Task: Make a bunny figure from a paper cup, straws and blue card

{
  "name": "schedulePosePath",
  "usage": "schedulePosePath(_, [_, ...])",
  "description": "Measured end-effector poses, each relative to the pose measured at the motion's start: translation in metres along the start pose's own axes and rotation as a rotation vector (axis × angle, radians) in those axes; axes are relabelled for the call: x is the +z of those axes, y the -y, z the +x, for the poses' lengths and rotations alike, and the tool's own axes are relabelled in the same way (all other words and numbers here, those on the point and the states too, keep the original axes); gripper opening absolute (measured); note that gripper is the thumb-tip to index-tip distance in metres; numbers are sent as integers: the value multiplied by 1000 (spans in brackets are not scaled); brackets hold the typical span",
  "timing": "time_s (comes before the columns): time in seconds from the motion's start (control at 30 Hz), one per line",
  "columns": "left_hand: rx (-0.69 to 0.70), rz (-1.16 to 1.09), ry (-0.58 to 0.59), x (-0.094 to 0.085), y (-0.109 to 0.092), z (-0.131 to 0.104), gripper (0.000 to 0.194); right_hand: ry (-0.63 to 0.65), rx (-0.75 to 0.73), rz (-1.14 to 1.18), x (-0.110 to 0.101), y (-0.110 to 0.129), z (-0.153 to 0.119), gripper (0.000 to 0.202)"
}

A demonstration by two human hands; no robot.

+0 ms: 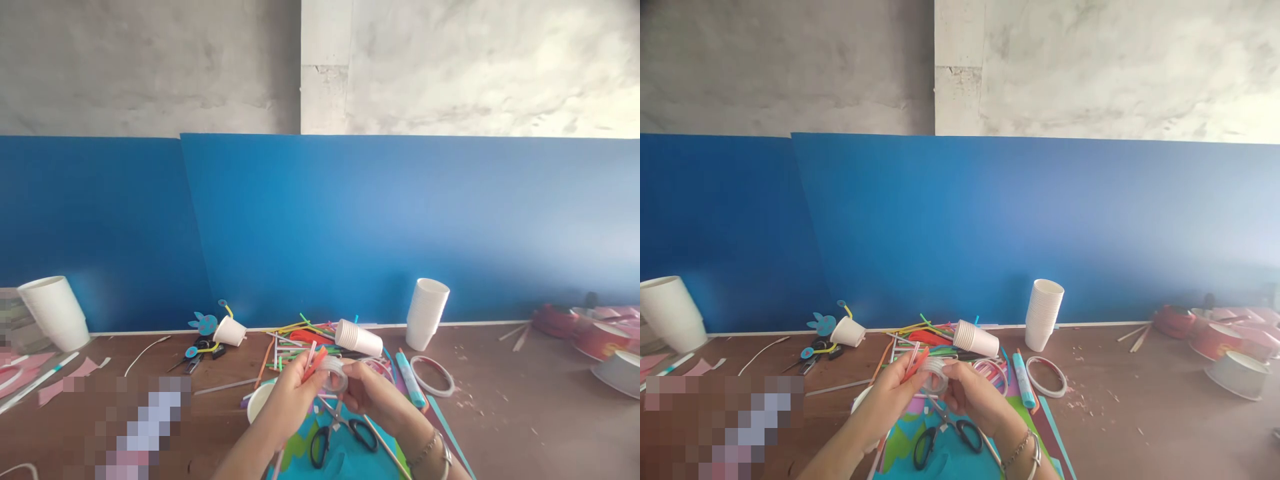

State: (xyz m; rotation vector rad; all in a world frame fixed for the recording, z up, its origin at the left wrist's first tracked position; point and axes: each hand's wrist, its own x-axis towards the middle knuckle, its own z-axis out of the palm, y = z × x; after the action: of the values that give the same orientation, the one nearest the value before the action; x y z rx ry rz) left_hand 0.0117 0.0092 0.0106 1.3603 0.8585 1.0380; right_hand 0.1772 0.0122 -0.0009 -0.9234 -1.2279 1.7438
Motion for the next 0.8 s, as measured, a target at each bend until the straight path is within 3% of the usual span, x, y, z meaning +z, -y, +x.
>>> schedulePosePath(0.13, [-52,-60,39,-12,-6,0,33,-75,27,-59,3,-3,3,24])
schedulePosePath(0.23, [-153,-46,-80,-37,-21,-3,50,-142,23,-106,4,-5,6,25])
schedulePosePath(0.37, [-169,-83,-145,-58,-34,-8,51,-218,-9,-155,4,-11,11,26])
schedulePosePath(0.5, [-120,5,-116,-41,-22,-7,47,-222,23,-228,10,-14,12,23])
schedulePosePath(0.63, [-96,118,72,-20,-3,-2,43,-182,26,-258,15,-9,6,21])
schedulePosePath(0.8, [-36,128,140,-19,-6,-1,35,-127,-23,-262,12,0,-2,18])
